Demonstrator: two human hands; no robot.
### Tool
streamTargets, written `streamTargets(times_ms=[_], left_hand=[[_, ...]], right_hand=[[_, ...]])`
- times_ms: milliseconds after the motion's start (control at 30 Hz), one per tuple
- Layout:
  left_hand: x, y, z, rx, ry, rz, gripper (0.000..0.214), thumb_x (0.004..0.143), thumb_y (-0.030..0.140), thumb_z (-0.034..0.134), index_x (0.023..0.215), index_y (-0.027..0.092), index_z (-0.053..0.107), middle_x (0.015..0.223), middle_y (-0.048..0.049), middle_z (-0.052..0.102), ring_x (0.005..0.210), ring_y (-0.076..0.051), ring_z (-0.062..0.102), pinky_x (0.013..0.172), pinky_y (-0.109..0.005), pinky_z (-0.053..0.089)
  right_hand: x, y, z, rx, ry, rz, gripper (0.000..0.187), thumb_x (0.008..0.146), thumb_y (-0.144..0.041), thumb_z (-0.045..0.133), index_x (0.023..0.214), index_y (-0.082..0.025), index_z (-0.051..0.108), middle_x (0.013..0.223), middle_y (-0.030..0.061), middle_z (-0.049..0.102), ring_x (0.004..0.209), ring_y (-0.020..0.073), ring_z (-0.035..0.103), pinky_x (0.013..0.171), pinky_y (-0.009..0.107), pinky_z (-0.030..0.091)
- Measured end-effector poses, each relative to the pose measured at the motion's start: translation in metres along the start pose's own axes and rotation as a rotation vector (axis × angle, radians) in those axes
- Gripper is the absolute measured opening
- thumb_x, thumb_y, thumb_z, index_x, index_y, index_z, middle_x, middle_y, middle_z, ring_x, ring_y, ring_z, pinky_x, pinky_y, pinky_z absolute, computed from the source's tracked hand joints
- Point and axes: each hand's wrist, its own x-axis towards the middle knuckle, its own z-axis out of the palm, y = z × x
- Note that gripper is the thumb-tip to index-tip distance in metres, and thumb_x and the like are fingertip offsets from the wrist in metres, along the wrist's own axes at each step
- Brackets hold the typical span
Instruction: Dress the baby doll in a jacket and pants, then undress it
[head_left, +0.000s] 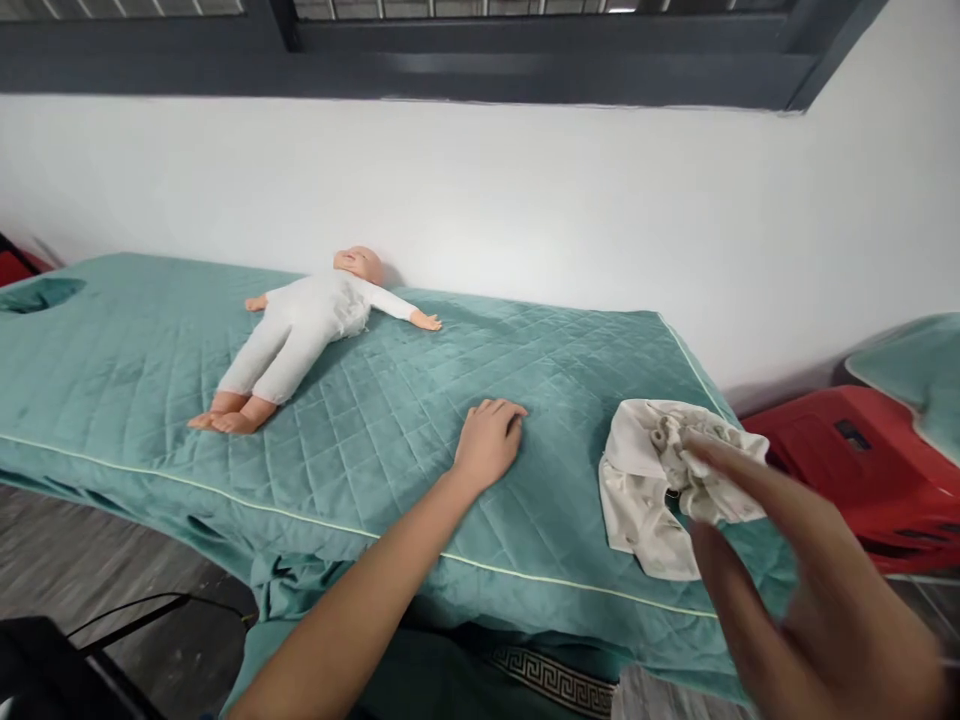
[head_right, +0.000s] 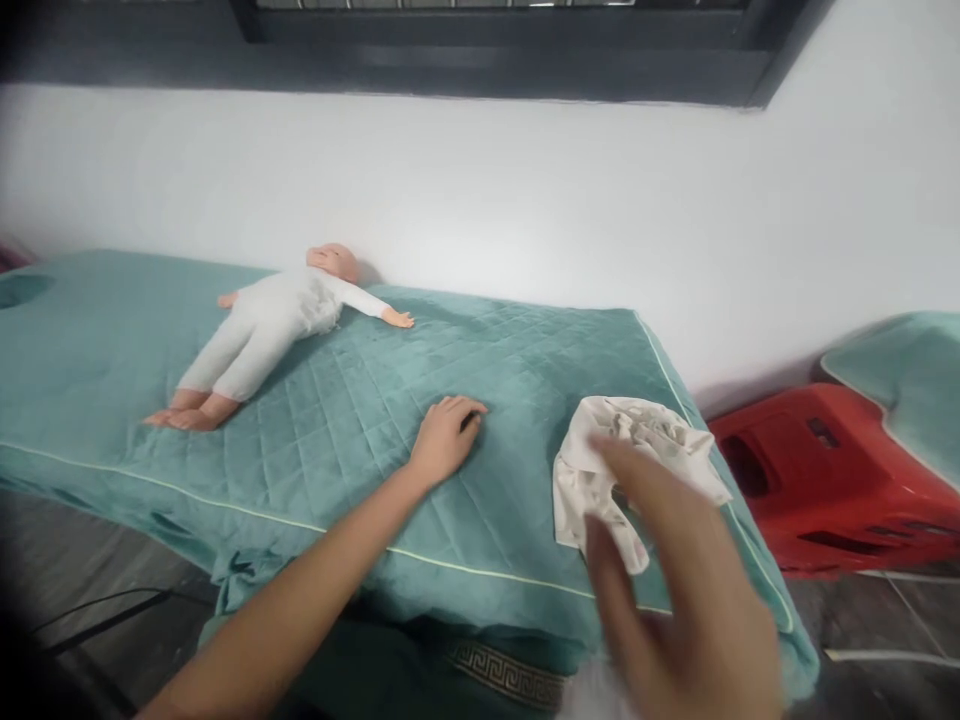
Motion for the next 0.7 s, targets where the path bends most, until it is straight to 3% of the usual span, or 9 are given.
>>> streamTargets(times_ms=[67,133,200,267,333,467,600,700], left_hand=[[0.002,0.0,0.0,-0.004,0.001,0.001,0.025,0.095,0.017,0.049,0.106,0.022,0.071,0.115,-0.0048,0.073,0.109,-0.025,0.059,0.093,-0.041,0.041],[0.003,0.0,-0.001,-0.007,0.002,0.001,0.025,0.095,0.016,0.049,0.105,0.023,0.071,0.115,-0.0041,0.073,0.109,-0.025,0.059,0.093,-0.041,0.041],[0.003,0.0,-0.002,-0.015,0.0,-0.004,0.025,0.094,0.016,0.05,0.104,0.023,0.071,0.115,-0.0041,0.074,0.11,-0.025,0.059,0.093,-0.041,0.041],[0.003,-0.001,-0.001,-0.037,-0.004,-0.01,0.025,0.094,0.016,0.05,0.103,0.023,0.072,0.114,-0.0046,0.074,0.11,-0.025,0.06,0.094,-0.041,0.041],[0.002,-0.001,-0.001,-0.096,-0.001,-0.022,0.024,0.094,0.017,0.05,0.102,0.024,0.072,0.113,-0.0051,0.074,0.11,-0.026,0.061,0.096,-0.042,0.041],[0.005,-0.005,-0.001,-0.53,0.051,-0.1,0.021,0.095,0.03,0.058,0.112,0.025,0.069,0.115,-0.0066,0.073,0.109,-0.024,0.065,0.104,-0.042,0.042],[0.012,-0.018,-0.017,-1.178,0.053,-0.231,0.044,0.091,0.04,0.068,0.131,0.023,0.058,0.132,-0.0101,0.066,0.116,-0.022,0.065,0.105,-0.037,0.046],[0.017,-0.034,-0.036,-1.455,-0.052,-0.294,0.048,0.089,0.043,0.071,0.13,0.021,0.059,0.132,-0.0116,0.066,0.112,-0.022,0.067,0.099,-0.037,0.051]], right_hand=[[0.013,0.014,0.0,-0.169,0.134,-0.05,0.066,0.086,-0.065,0.055,0.141,-0.029,0.051,0.144,0.0145,0.056,0.141,0.0461,0.043,0.116,0.067,0.033],[0.03,0.038,0.008,-0.299,0.15,0.027,0.073,0.08,-0.066,0.059,0.138,-0.023,0.048,0.145,0.023,0.053,0.142,0.0548,0.037,0.11,0.075,0.031],[0.042,0.063,0.019,-0.309,0.016,0.18,0.068,0.075,-0.065,0.066,0.126,-0.023,0.052,0.135,0.0293,0.056,0.127,0.0603,0.05,0.093,0.072,0.044],[0.047,0.078,0.028,-0.316,-0.049,0.3,0.055,0.074,-0.061,0.068,0.113,-0.024,0.052,0.127,0.0295,0.059,0.113,0.0577,0.06,0.081,0.065,0.049],[0.048,0.078,0.034,-0.275,-0.048,0.361,0.05,0.074,-0.06,0.069,0.105,-0.025,0.05,0.116,0.0245,0.063,0.103,0.0513,0.065,0.076,0.059,0.05],[0.053,0.04,0.052,0.072,0.014,0.326,0.057,0.069,-0.06,0.077,0.108,-0.027,0.052,0.1,0.0088,0.069,0.094,0.0354,0.068,0.078,0.049,0.055],[0.072,-0.018,0.083,0.536,-0.075,0.181,0.065,0.073,-0.053,0.08,0.128,-0.03,0.054,0.128,0.0071,0.069,0.115,0.0311,0.067,0.096,0.044,0.056],[0.097,-0.058,0.107,0.805,-0.204,0.08,0.065,0.072,-0.05,0.082,0.128,-0.027,0.059,0.132,0.0072,0.068,0.121,0.0321,0.065,0.103,0.046,0.054]])
